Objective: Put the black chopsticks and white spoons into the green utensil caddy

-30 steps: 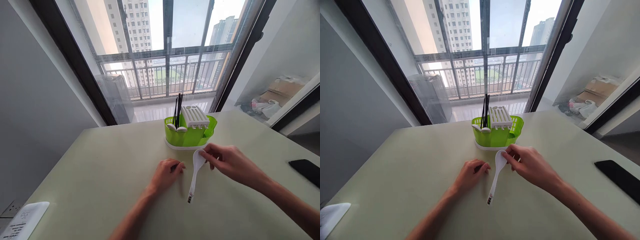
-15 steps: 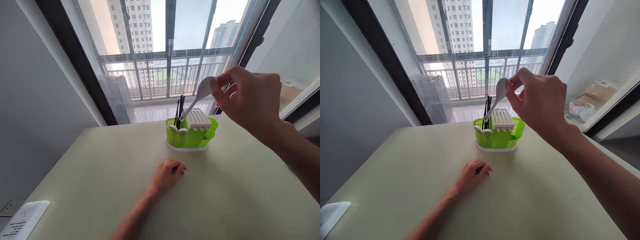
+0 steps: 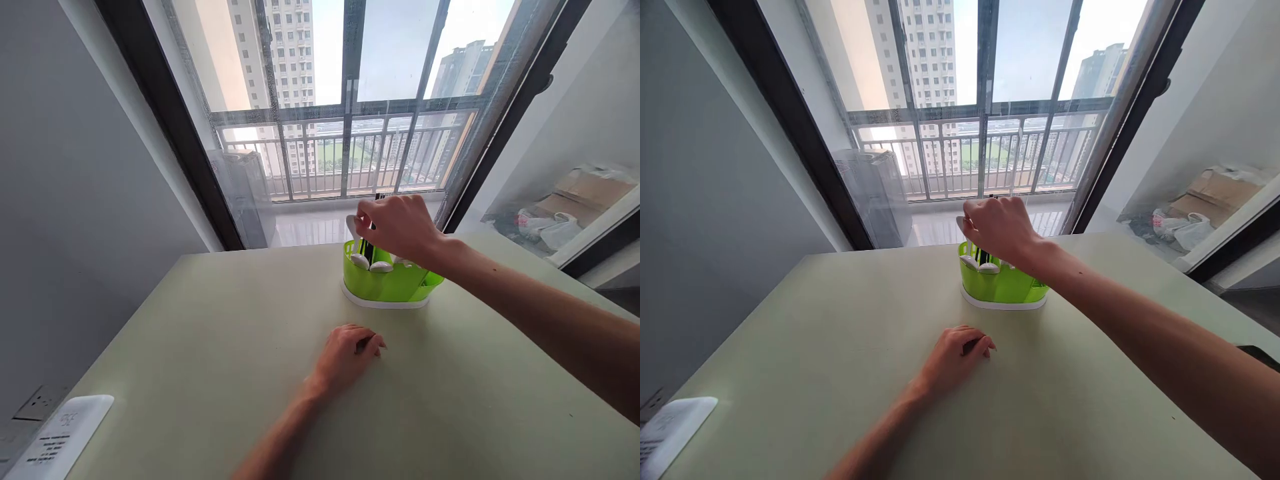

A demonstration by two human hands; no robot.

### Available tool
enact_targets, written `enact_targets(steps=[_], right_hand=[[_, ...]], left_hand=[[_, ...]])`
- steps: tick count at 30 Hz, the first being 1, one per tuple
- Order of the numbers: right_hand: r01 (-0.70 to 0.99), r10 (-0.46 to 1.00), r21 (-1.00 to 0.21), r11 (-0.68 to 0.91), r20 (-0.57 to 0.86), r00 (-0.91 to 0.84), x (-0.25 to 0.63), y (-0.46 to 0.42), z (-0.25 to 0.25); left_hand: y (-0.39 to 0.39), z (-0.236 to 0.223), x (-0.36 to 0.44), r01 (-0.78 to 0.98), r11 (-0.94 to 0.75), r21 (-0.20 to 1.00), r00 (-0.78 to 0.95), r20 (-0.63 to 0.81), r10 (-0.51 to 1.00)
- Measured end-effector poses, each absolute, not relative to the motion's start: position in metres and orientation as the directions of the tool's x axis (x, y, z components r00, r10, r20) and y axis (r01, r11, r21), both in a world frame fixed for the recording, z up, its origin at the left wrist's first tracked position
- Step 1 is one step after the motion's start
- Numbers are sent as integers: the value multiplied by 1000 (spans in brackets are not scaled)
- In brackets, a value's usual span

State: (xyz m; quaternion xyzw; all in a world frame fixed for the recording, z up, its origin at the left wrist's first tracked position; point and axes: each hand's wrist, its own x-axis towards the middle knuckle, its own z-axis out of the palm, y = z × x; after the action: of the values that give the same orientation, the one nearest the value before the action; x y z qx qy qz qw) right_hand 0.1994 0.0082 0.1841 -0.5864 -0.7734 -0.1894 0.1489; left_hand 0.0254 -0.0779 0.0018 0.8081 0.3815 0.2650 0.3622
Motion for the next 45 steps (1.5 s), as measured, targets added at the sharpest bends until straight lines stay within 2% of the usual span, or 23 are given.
enact_targets(steps=[8,22,31,39,45], right_hand=[[926,866,54,374,338,-369,194,26,175],[775,830,-304,554,133,-541,199,39,174],[794,870,-356,493,209,-447,210,37,167],[743,897,-503,442,270,-351,225,28,158],[726,908,-550,413,306,-285,237,26,153]], left_hand=[[-78,1,26,429,-444,787,563,152,812],[-78,2,27,422,-462,780,567,171,806],[-80,2,27,417,-456,786,557,176,812],[-79,2,27,409,-443,798,565,160,810],[-79,2,25,415,-453,789,567,165,807]])
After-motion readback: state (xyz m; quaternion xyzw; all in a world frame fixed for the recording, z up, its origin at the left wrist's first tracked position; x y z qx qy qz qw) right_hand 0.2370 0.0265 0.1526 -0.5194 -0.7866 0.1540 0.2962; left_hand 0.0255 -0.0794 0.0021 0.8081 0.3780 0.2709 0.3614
